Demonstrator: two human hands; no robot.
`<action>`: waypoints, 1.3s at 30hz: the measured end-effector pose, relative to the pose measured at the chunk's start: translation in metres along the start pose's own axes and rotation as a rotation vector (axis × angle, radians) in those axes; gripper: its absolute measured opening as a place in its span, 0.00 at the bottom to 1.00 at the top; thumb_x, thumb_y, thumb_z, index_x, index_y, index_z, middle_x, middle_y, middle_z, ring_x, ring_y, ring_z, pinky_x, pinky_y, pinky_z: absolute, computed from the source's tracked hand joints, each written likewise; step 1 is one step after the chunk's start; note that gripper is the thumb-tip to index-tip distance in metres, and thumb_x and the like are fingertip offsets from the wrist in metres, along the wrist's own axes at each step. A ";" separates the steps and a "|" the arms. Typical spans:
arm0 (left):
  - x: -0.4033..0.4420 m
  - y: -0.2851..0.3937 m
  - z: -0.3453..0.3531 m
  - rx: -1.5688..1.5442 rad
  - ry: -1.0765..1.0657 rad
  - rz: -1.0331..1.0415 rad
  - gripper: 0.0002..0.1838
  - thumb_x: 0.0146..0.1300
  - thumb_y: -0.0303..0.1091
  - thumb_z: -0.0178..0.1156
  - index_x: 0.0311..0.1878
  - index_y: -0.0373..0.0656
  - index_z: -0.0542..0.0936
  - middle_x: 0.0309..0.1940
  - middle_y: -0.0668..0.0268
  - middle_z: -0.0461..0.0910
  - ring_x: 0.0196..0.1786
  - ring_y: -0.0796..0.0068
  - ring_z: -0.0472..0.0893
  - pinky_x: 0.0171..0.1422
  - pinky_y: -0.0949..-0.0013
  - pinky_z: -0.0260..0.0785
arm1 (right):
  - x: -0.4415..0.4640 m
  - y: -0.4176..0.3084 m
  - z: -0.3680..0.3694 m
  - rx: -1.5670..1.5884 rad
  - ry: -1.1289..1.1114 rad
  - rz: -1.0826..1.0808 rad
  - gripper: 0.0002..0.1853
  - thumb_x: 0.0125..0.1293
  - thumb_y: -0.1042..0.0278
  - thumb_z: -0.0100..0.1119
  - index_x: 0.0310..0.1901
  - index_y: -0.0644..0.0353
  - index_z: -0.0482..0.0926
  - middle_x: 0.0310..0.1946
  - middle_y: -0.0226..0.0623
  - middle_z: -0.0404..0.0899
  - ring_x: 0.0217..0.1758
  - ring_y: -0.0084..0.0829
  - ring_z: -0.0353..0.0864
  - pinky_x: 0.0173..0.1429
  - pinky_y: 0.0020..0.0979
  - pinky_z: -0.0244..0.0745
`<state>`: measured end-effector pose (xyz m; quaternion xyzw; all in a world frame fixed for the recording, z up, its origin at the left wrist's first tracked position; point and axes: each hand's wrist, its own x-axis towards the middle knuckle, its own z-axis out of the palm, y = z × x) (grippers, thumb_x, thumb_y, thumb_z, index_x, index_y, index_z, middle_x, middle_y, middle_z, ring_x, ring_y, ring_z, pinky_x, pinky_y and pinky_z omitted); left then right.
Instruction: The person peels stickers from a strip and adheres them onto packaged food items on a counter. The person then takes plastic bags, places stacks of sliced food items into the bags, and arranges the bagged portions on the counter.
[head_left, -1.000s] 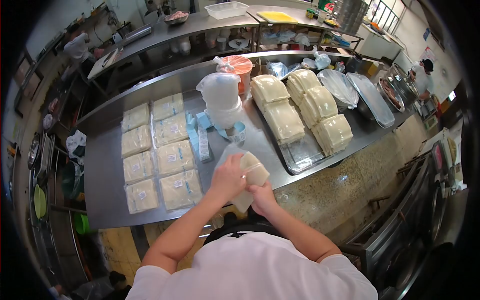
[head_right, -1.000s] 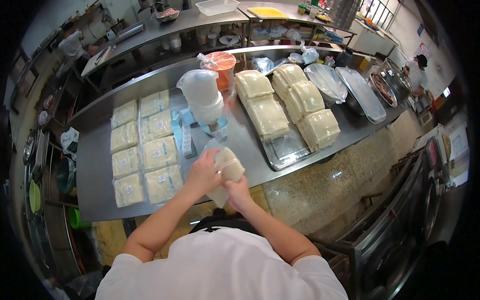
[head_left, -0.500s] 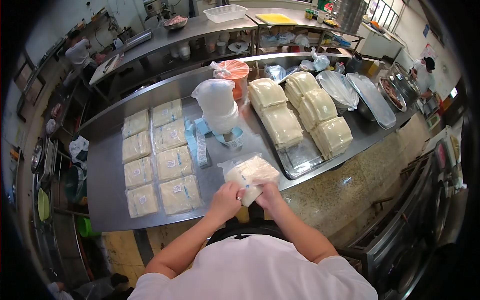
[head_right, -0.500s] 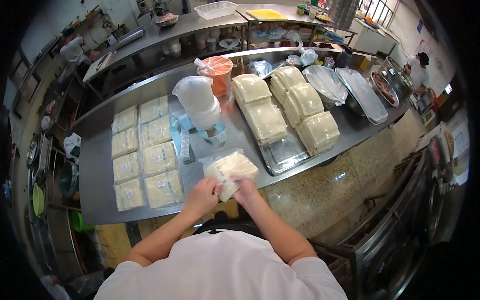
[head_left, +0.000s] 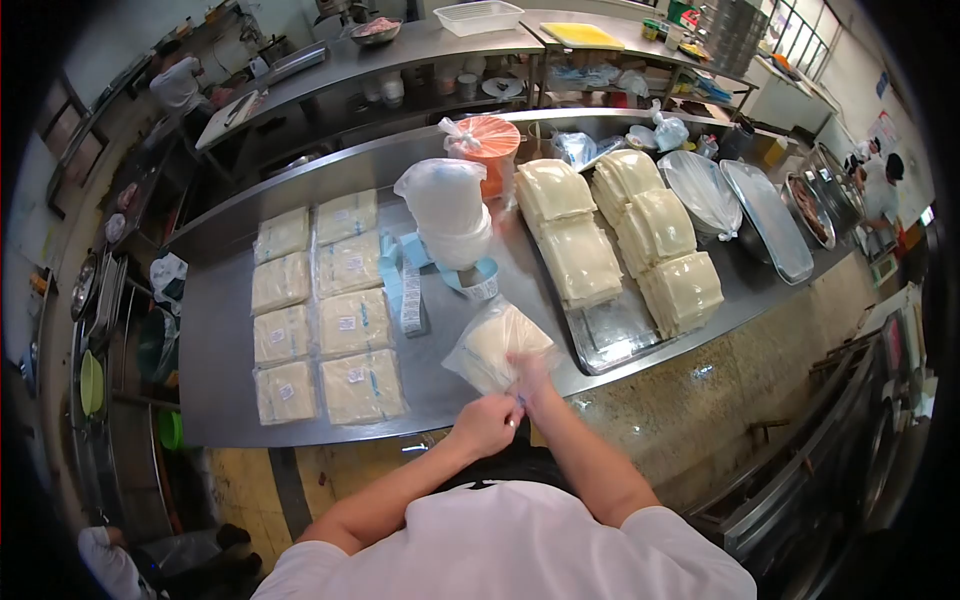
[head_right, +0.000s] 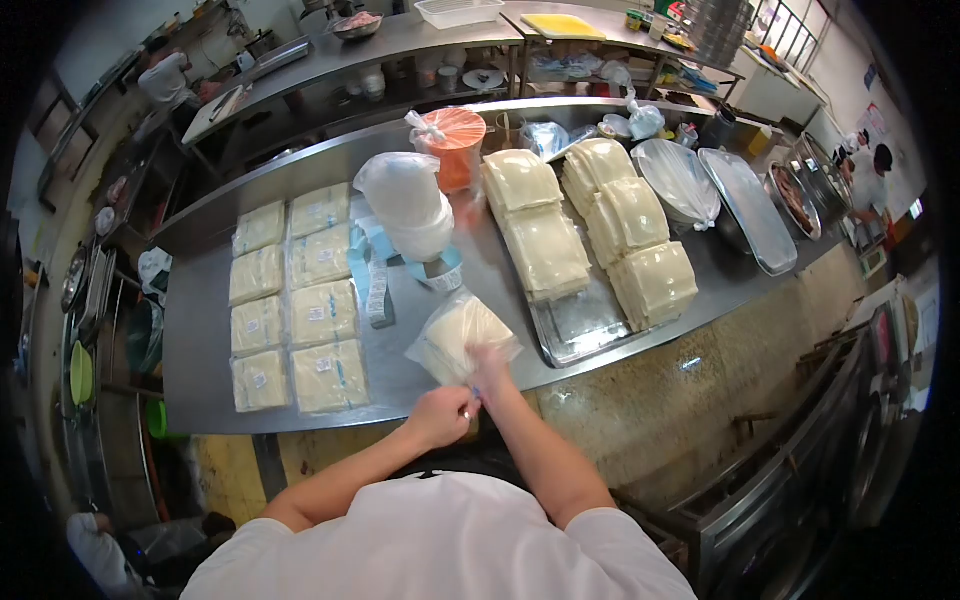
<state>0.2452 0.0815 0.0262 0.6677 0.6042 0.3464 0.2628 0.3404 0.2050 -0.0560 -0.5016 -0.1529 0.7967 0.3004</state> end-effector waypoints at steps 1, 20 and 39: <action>-0.001 0.012 -0.007 0.006 -0.049 -0.002 0.09 0.63 0.36 0.66 0.38 0.42 0.79 0.31 0.55 0.80 0.36 0.46 0.81 0.43 0.49 0.75 | 0.013 0.012 -0.010 -0.051 -0.045 -0.067 0.18 0.68 0.70 0.61 0.56 0.67 0.75 0.57 0.56 0.79 0.54 0.53 0.83 0.65 0.52 0.78; 0.079 0.040 0.015 0.271 -0.277 0.053 0.11 0.58 0.31 0.62 0.44 0.39 0.81 0.40 0.51 0.84 0.43 0.48 0.87 0.49 0.49 0.80 | -0.028 0.016 -0.011 0.106 -0.365 -0.050 0.19 0.67 0.72 0.60 0.59 0.65 0.76 0.57 0.49 0.81 0.54 0.50 0.84 0.59 0.47 0.80; -0.049 -0.096 -0.068 -0.897 0.027 -0.490 0.16 0.83 0.39 0.50 0.45 0.38 0.81 0.39 0.71 0.82 0.41 0.82 0.77 0.49 0.71 0.71 | -0.131 -0.039 -0.001 -0.098 -0.424 -0.015 0.27 0.66 0.72 0.62 0.66 0.69 0.73 0.59 0.50 0.81 0.63 0.48 0.82 0.70 0.54 0.77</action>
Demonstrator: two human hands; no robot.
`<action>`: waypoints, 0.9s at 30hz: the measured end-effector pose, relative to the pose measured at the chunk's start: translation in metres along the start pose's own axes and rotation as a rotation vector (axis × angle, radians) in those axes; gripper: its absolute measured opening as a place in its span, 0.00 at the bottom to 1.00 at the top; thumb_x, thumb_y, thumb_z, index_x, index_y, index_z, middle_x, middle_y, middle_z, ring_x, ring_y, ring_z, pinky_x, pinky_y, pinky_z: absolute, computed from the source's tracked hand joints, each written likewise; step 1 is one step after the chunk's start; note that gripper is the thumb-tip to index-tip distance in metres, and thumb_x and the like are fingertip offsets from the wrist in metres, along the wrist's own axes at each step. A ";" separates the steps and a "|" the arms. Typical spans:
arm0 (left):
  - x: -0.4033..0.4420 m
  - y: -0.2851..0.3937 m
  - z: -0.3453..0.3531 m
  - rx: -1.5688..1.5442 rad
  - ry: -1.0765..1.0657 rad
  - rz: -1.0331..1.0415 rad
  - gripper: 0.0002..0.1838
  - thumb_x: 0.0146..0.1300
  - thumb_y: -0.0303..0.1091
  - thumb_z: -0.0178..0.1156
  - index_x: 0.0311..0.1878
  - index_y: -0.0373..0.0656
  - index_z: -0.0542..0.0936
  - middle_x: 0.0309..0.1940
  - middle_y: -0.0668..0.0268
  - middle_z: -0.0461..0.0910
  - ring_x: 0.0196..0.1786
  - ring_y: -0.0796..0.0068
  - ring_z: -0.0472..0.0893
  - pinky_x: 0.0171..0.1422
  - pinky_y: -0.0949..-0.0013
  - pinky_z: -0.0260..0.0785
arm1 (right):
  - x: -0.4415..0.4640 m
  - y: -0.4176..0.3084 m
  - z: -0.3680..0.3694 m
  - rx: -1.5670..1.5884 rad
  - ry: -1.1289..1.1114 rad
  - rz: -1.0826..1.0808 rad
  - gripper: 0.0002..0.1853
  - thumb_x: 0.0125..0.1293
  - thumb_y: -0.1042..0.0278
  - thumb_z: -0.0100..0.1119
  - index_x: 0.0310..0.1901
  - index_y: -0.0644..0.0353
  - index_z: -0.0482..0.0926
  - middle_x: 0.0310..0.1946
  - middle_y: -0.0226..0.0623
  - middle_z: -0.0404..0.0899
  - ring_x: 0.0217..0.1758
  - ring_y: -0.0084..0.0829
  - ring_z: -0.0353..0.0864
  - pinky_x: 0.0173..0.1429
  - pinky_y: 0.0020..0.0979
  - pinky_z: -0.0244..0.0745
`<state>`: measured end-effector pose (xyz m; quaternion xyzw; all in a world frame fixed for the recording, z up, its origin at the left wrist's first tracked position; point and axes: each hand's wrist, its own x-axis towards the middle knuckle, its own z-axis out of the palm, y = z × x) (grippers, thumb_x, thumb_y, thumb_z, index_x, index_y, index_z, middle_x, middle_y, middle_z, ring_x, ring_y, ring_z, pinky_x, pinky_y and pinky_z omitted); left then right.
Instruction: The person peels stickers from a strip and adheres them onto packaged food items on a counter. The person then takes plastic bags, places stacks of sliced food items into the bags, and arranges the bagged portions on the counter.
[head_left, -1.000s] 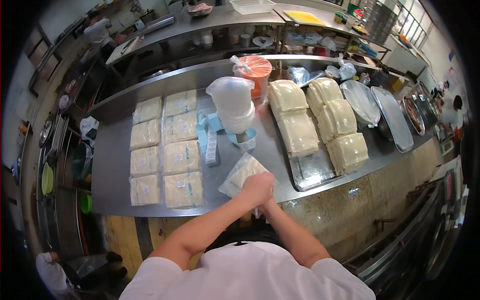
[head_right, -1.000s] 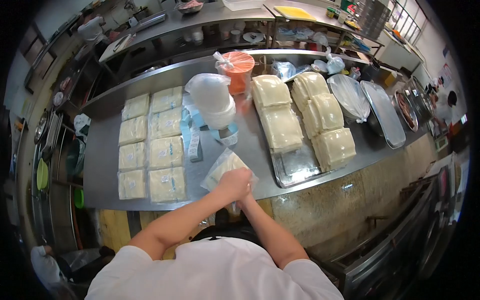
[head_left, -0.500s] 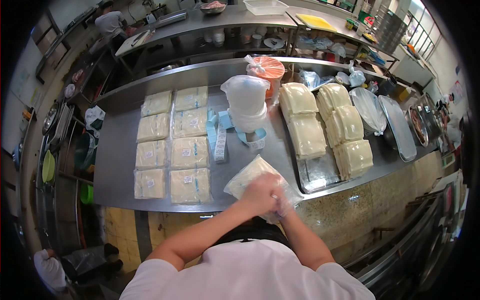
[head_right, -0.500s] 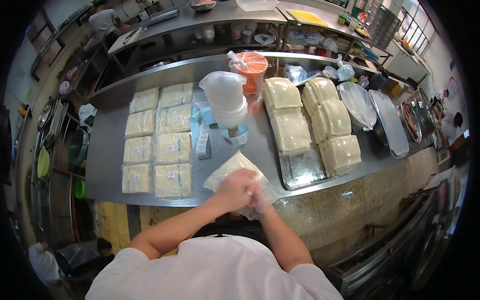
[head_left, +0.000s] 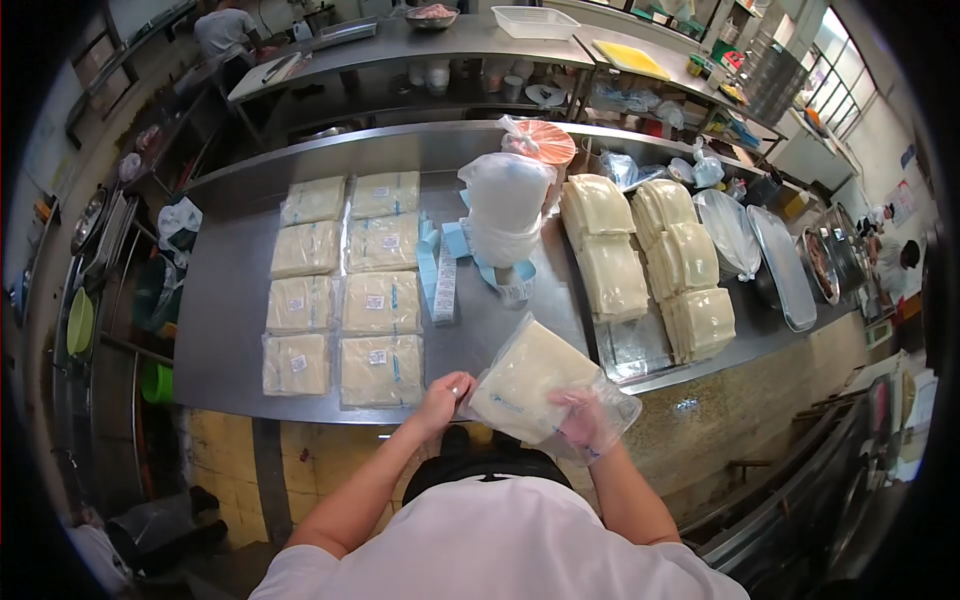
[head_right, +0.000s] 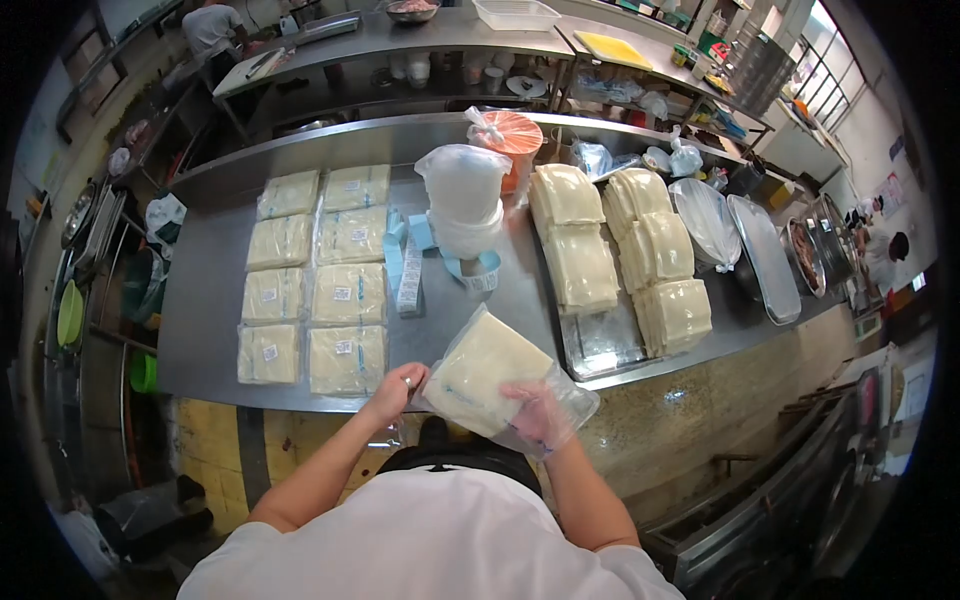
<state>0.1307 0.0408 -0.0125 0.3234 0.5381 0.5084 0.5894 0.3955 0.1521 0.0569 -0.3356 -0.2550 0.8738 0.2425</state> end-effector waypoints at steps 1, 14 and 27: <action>0.004 0.018 0.014 -0.208 0.049 -0.083 0.14 0.80 0.39 0.55 0.50 0.37 0.82 0.42 0.71 0.82 0.43 0.84 0.77 0.49 0.73 0.71 | -0.003 -0.006 0.015 0.034 -0.036 0.017 0.29 0.64 0.74 0.64 0.67 0.68 0.72 0.60 0.49 0.81 0.63 0.49 0.82 0.70 0.55 0.77; 0.065 0.055 0.025 -0.219 -0.023 -0.054 0.13 0.76 0.39 0.63 0.47 0.38 0.85 0.36 0.70 0.85 0.35 0.83 0.79 0.40 0.74 0.72 | -0.020 0.009 0.043 -0.098 0.037 0.000 0.35 0.55 0.84 0.70 0.68 0.63 0.73 0.63 0.45 0.79 0.65 0.45 0.81 0.70 0.50 0.79; -0.005 -0.005 -0.017 0.053 -0.017 -0.189 0.14 0.78 0.41 0.60 0.40 0.40 0.81 0.28 0.73 0.76 0.30 0.84 0.73 0.35 0.74 0.69 | -0.001 -0.038 0.045 -0.901 0.291 -0.231 0.33 0.59 0.79 0.65 0.69 0.62 0.73 0.58 0.49 0.80 0.63 0.46 0.79 0.69 0.45 0.75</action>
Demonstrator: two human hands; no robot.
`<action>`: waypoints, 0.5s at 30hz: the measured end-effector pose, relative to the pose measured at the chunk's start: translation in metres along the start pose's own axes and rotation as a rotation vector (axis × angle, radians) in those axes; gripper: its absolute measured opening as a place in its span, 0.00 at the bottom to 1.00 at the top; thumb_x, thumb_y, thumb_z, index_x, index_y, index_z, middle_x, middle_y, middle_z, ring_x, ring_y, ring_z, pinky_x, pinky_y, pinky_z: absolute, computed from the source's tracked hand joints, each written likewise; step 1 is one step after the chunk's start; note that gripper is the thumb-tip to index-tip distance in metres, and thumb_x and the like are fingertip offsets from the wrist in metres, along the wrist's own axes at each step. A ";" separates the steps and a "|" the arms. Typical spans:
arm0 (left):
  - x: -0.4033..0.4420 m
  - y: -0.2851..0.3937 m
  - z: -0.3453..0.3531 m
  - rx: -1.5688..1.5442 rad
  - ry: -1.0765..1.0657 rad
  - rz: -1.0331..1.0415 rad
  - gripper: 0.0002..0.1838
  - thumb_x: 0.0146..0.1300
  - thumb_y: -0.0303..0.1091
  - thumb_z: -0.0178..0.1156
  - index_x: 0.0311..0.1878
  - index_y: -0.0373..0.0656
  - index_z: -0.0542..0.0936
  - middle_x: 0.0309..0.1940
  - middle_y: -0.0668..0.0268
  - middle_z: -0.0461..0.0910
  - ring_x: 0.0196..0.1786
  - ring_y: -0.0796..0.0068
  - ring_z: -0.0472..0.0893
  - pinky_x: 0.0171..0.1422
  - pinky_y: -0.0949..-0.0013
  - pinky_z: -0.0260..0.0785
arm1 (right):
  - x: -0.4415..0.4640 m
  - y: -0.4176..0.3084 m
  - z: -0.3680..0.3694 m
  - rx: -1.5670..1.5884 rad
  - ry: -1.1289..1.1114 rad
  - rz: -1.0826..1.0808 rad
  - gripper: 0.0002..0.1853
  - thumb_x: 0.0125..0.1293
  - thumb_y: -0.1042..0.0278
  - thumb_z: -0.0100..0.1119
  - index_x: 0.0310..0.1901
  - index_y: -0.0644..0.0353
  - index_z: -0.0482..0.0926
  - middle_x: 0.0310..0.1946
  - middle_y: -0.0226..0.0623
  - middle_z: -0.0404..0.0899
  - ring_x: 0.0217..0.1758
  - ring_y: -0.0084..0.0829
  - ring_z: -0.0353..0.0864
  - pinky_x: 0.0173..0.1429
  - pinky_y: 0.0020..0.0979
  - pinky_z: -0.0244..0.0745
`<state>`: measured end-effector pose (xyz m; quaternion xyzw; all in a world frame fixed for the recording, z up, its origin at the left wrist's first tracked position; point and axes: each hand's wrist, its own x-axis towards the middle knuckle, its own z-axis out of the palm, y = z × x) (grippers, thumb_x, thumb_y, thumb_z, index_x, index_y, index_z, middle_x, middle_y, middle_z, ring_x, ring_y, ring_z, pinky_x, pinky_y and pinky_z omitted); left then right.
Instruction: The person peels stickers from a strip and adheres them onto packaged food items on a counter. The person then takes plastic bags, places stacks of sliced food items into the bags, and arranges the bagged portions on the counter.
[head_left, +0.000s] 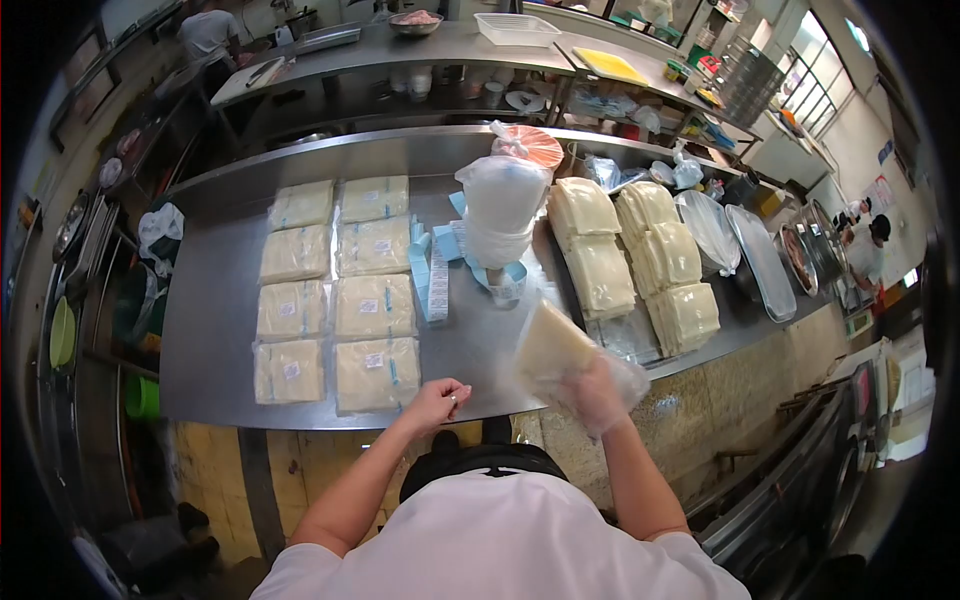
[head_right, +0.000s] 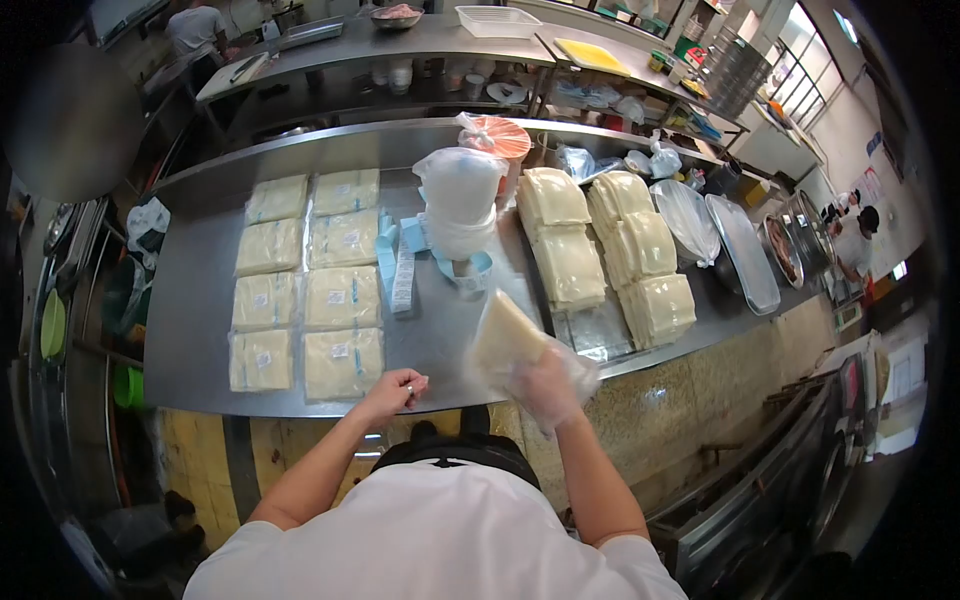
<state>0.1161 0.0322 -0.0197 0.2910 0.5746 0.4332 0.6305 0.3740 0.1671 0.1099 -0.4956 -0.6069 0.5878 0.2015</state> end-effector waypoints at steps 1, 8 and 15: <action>-0.001 0.000 -0.002 0.006 0.043 -0.001 0.14 0.78 0.41 0.61 0.40 0.39 0.81 0.28 0.73 0.76 0.30 0.84 0.73 0.34 0.74 0.69 | 0.002 -0.020 0.004 -0.363 -0.047 -0.142 0.33 0.61 0.77 0.63 0.71 0.63 0.71 0.63 0.55 0.77 0.69 0.51 0.75 0.73 0.45 0.71; 0.021 -0.019 0.003 0.236 0.257 0.166 0.13 0.71 0.40 0.67 0.43 0.39 0.82 0.31 0.68 0.81 0.32 0.77 0.79 0.40 0.70 0.74 | 0.050 0.114 0.099 -1.355 0.128 -0.657 0.37 0.60 0.67 0.67 0.72 0.65 0.69 0.70 0.63 0.70 0.75 0.61 0.67 0.77 0.46 0.65; -0.017 0.015 0.049 1.019 0.417 0.754 0.30 0.52 0.41 0.78 0.55 0.39 0.78 0.53 0.49 0.78 0.50 0.54 0.83 0.56 0.54 0.78 | -0.012 0.099 0.064 -0.912 -0.062 -0.514 0.29 0.52 0.72 0.70 0.59 0.62 0.75 0.53 0.55 0.78 0.61 0.57 0.76 0.62 0.52 0.73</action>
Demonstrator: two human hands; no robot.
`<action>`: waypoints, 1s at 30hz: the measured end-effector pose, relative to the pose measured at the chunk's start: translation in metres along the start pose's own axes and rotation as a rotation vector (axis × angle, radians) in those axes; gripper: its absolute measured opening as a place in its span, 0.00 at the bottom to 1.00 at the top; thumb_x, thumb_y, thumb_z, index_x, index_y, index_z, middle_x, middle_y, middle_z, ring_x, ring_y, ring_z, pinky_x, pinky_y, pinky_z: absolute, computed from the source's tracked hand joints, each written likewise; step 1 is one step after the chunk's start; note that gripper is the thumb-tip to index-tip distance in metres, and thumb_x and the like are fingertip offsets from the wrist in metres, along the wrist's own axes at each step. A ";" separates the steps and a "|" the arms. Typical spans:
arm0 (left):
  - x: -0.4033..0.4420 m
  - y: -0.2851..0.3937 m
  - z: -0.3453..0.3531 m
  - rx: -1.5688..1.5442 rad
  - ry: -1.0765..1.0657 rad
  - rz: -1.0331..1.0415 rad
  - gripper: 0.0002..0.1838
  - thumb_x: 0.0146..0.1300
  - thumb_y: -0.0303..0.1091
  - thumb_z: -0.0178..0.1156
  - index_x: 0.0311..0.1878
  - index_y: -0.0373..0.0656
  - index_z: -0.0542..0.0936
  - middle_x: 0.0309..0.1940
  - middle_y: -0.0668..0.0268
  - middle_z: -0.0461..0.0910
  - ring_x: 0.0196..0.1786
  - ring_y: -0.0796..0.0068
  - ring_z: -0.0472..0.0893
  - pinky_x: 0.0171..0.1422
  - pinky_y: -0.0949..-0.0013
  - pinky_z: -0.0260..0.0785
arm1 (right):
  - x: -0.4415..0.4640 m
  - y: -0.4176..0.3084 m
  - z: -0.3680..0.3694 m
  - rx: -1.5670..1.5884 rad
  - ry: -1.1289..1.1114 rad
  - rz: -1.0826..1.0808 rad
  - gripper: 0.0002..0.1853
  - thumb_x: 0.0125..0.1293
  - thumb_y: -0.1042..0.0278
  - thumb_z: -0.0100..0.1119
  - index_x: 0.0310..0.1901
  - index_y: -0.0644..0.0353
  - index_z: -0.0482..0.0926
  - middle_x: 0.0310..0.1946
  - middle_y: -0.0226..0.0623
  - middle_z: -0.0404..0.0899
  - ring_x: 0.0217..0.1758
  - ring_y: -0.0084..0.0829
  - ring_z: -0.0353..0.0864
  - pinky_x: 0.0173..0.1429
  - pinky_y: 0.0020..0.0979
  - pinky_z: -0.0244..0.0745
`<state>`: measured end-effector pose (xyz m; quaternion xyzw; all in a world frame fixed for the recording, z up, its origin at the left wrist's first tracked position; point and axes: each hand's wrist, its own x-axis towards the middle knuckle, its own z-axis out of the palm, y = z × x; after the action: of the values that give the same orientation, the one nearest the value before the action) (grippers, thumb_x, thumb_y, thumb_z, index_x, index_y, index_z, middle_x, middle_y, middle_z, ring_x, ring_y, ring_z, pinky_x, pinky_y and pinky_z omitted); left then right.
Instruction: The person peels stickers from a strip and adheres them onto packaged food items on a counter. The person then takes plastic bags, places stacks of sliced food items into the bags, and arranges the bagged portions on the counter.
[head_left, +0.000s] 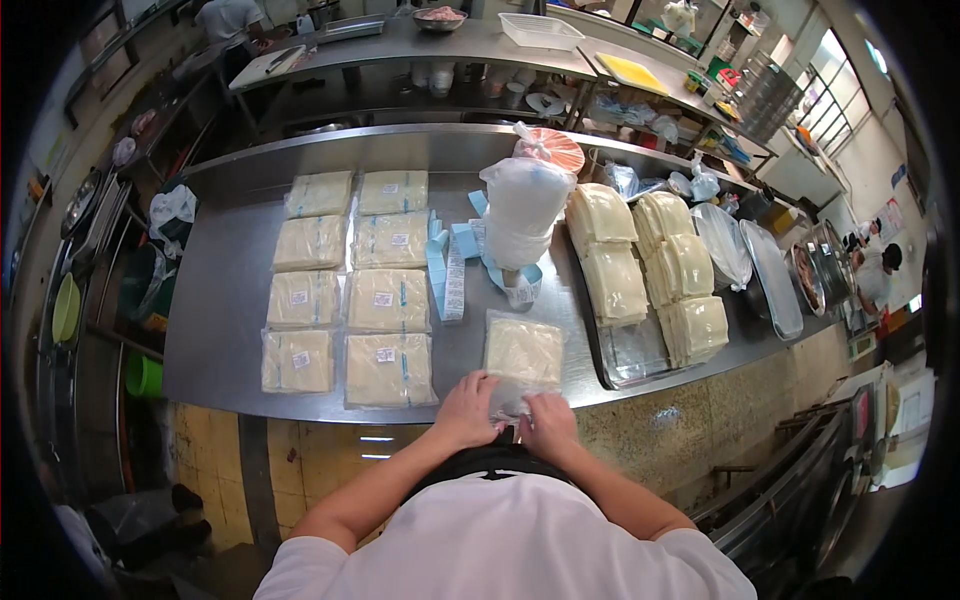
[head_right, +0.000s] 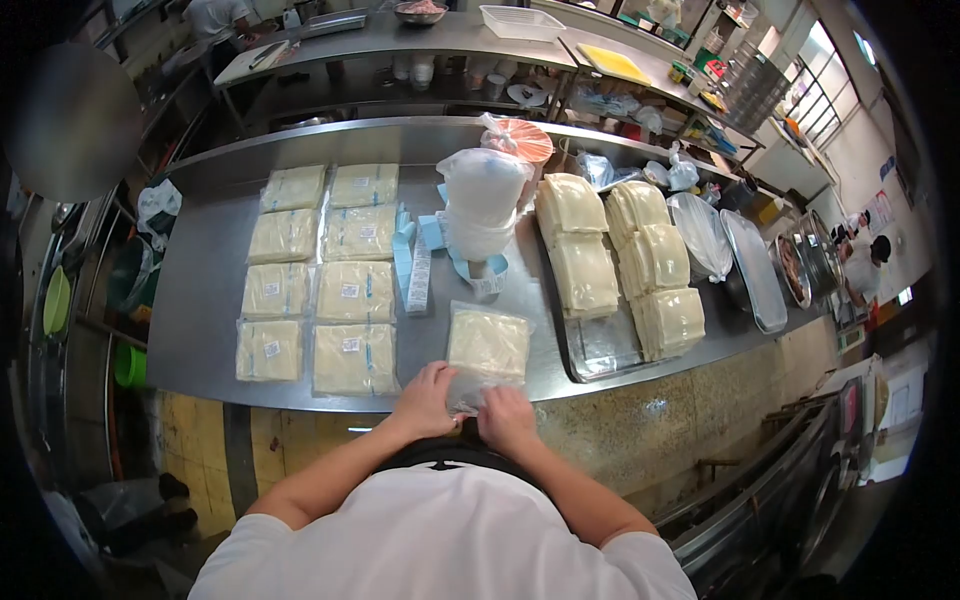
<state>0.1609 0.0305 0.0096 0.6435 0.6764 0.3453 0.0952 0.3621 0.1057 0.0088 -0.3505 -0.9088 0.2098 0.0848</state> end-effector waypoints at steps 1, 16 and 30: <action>0.005 0.000 0.006 0.035 0.030 0.034 0.26 0.57 0.40 0.73 0.56 0.39 0.78 0.47 0.49 0.81 0.49 0.49 0.84 0.54 0.49 0.78 | 0.004 -0.002 -0.010 -0.069 0.111 0.017 0.25 0.54 0.72 0.69 0.55 0.62 0.77 0.49 0.54 0.80 0.58 0.56 0.79 0.59 0.52 0.74; 0.014 -0.007 -0.028 -0.026 -0.358 -0.225 0.09 0.66 0.35 0.62 0.45 0.41 0.82 0.40 0.53 0.85 0.44 0.46 0.85 0.50 0.47 0.77 | -0.013 0.026 -0.057 0.230 0.109 0.268 0.10 0.63 0.72 0.64 0.47 0.58 0.86 0.43 0.50 0.84 0.46 0.52 0.85 0.52 0.44 0.81; 0.089 -0.066 0.039 0.273 -0.299 -0.036 0.24 0.72 0.39 0.57 0.70 0.44 0.75 0.64 0.54 0.74 0.66 0.49 0.73 0.66 0.43 0.68 | 0.002 0.045 -0.046 0.340 0.111 0.287 0.18 0.66 0.64 0.67 0.54 0.66 0.85 0.52 0.53 0.84 0.49 0.49 0.86 0.54 0.41 0.81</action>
<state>0.1166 0.1322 -0.0302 0.6823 0.7067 0.1494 0.1124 0.4012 0.1519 0.0304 -0.4680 -0.7950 0.3503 0.1619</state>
